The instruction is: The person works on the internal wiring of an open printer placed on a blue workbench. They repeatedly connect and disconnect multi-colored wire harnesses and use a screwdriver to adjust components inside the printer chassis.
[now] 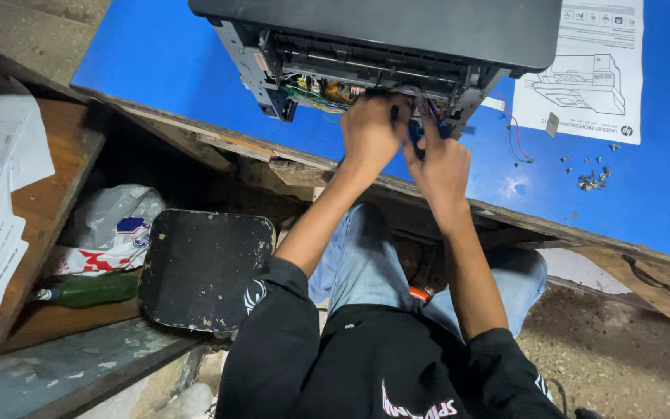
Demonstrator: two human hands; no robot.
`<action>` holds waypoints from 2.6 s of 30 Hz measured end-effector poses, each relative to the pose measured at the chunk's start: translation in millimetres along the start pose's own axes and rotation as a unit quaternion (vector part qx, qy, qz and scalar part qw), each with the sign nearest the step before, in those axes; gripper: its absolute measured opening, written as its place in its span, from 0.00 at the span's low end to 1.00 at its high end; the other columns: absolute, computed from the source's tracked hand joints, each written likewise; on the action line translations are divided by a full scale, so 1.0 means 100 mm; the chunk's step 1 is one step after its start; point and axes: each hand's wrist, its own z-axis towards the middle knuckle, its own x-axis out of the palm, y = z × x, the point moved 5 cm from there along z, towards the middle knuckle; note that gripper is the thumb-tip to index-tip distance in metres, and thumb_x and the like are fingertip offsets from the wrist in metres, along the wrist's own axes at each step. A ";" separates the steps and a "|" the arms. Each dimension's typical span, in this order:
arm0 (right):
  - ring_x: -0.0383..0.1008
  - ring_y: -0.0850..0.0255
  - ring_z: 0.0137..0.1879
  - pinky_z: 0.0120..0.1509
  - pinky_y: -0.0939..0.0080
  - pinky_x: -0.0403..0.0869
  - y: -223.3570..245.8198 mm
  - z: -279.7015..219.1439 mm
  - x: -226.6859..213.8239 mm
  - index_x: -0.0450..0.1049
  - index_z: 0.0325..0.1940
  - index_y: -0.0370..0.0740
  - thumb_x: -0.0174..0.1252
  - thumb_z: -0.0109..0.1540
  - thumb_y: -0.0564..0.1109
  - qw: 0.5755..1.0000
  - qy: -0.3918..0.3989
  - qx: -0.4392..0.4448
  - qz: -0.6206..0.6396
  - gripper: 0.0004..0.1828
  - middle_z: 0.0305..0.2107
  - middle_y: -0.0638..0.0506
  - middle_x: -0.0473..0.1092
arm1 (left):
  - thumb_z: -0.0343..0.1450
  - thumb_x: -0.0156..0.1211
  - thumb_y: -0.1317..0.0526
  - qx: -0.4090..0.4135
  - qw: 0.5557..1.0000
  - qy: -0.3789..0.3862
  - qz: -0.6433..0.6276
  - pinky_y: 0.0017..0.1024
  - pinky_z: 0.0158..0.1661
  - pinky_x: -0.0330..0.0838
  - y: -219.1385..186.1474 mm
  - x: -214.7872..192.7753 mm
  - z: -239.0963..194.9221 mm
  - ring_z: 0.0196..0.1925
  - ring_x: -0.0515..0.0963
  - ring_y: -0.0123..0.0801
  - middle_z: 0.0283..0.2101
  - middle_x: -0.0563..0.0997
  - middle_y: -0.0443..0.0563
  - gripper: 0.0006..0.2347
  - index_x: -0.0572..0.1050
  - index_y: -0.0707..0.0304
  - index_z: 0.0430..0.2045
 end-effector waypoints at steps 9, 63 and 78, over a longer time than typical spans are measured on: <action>0.76 0.42 0.30 0.35 0.46 0.74 0.09 0.00 -0.11 0.68 0.73 0.48 0.65 0.62 0.48 0.998 -0.033 -0.015 0.049 0.33 0.27 0.44 0.75 | 0.64 0.65 0.62 0.029 0.999 0.027 0.030 0.47 0.35 0.76 -0.02 0.00 0.02 0.32 0.82 0.53 0.28 0.83 0.59 0.05 0.84 0.56 0.29; 0.73 0.68 0.29 0.36 0.68 0.70 -0.39 -0.29 0.06 0.77 0.50 0.29 0.64 0.64 0.37 0.925 0.044 0.083 0.369 0.11 0.24 0.49 0.76 | 0.68 0.63 0.64 0.098 0.995 -0.011 -0.012 0.39 0.49 0.64 -0.30 -0.07 -0.34 0.46 0.73 0.40 0.45 0.81 0.44 0.11 0.81 0.60 0.44; 0.75 0.67 0.29 0.36 0.68 0.69 -0.26 -0.31 -0.11 0.79 0.49 0.30 0.64 0.65 0.37 0.946 0.017 0.043 0.320 0.10 0.24 0.49 0.76 | 0.70 0.68 0.57 -0.123 0.956 0.003 -0.267 0.27 0.37 0.75 0.06 0.11 -0.15 0.32 0.84 0.29 0.30 0.86 0.50 0.09 0.82 0.66 0.31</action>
